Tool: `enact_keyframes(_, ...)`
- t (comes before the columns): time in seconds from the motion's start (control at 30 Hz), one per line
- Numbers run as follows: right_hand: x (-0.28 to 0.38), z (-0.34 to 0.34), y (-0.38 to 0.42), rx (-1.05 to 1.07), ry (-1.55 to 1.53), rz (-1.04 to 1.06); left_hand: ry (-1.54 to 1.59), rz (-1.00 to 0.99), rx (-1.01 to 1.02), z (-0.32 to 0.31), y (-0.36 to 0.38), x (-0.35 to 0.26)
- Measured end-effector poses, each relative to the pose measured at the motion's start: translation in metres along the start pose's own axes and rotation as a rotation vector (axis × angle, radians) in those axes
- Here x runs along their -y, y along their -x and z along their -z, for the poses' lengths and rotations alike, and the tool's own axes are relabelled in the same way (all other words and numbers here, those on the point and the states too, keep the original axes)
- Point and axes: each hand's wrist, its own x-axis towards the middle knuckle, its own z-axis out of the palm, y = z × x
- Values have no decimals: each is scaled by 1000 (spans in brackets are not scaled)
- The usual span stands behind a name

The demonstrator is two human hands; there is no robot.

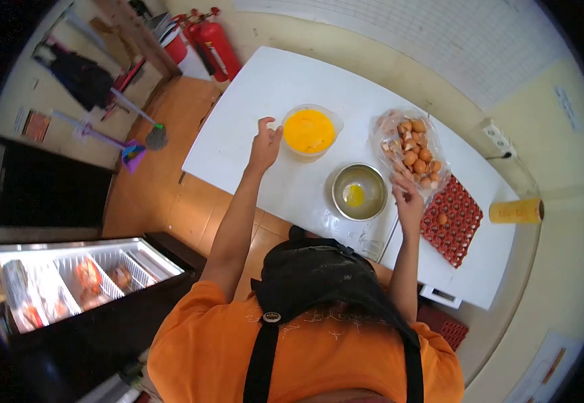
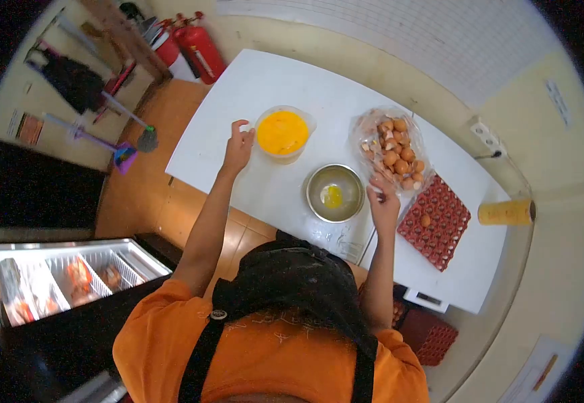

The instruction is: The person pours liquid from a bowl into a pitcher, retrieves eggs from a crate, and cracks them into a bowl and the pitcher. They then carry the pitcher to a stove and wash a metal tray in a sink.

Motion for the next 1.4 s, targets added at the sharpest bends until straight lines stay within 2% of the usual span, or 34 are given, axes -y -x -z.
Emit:
enact_keyframes(0.03, 4, 0, 8, 69, -57, -72, -31, 61, 44, 0, 7, -2)
enact_keyframes(0.07, 7, 3, 14, 144, -112, -142, -33, 75, 6, -3, 14, -2)
enact_keyframes(0.13, 7, 6, 18, 224, -133, -129, 85, 58, -104, -10, 26, 12)
enact_keyframes(0.2, 14, 1, 21, 326, -161, -170, -15, -109, -325, -13, 41, 27)
enact_keyframes(0.23, 28, -1, 23, 391, -137, -175, -81, -121, -380, -8, 54, 33)
enact_keyframes(0.27, 19, -9, 26, 442, -257, -161, -18, -116, -417, -6, 74, 47)
enact_keyframes(0.3, 34, -17, 30, 497, -247, -102, -46, -311, -526, -3, 97, 53)
enact_keyframes(0.33, 35, -29, 33, 563, -292, -72, 185, 77, -438, 12, 138, 21)
enact_keyframes(0.37, 47, -33, 38, 689, -300, -137, 148, 31, -444, 19, 177, 18)
enact_keyframes(0.4, 61, -46, 48, 744, -305, -244, 31, 154, -398, 24, 217, 26)
enact_keyframes(0.43, 47, -63, 52, 887, -410, -260, 46, 104, -455, 26, 264, 35)
enact_keyframes(0.5, 40, -97, 73, 1129, -434, -244, -21, 280, -512, 25, 366, 45)
enact_keyframes(0.53, 43, -113, 84, 1244, -452, -254, -123, 448, -535, 27, 420, 45)
enact_keyframes(0.57, 52, -126, 93, 1307, -463, -227, -212, 615, -549, 23, 473, 48)
enact_keyframes(0.6, 61, -138, 110, 1490, -430, -129, -97, 645, -613, 6, 532, 91)
enact_keyframes(0.63, 73, -150, 132, 1675, -391, -26, -42, 799, -695, 11, 579, 55)
enact_keyframes(0.7, 109, -159, 174, 1872, -342, 85, -36, 987, -849, 0, 658, 38)
enact_keyframes(0.73, 123, -156, 194, 2000, -279, 176, -34, 1000, -918, -10, 687, 29)
enact_keyframes(0.77, 124, -160, 214, 2077, -204, 250, 128, 1043, -1032, -16, 713, 24)
enact_keyframes(0.8, 130, -159, 236, 2118, -200, 279, 294, 1072, -1132, -19, 736, 21)
enact_keyframes(0.83, 137, -152, 260, 2211, -143, 298, 301, 1069, -1173, -18, 747, 2)
enact_keyframes(0.9, 155, -141, 303, 2353, -45, 298, 504, 798, -1358, -17, 758, -30)
enact_keyframes(0.93, 154, -144, 323, 2373, -30, 315, 512, 795, -1385, -20, 768, -34)
enact_keyframes(1.0, 139, -160, 362, 2397, 20, 236, 595, 617, -1343, -23, 796, -45)
enact_keyframes(1.03, 126, -172, 380, 2408, 20, 233, 593, 624, -1351, -22, 814, -56)
enact_keyframes(1.1, 83, -206, 408, 2104, -56, -668, 677, 736, -1397, -24, 852, -72)
enact_keyframes(1.17, 37, -232, 431, 1716, -126, -876, 683, 810, -1434, -52, 927, -42)
enact_keyframes(1.23, -100, -306, 384, 1838, 295, -731, 696, 971, -1591, -84, 989, -32)
enact_keyframes(1.27, -120, -314, 374, 1869, 544, -518, 684, 1082, -1701, -93, 1021, -39)
enact_keyframes(1.3, -116, -303, 374, 1873, 729, -354, 689, 1119, -1823, -97, 1047, -51)
enact_keyframes(1.4, -95, -286, 386, 1920, 1062, -109, 764, 1120, -2127, -108, 1116, -85)
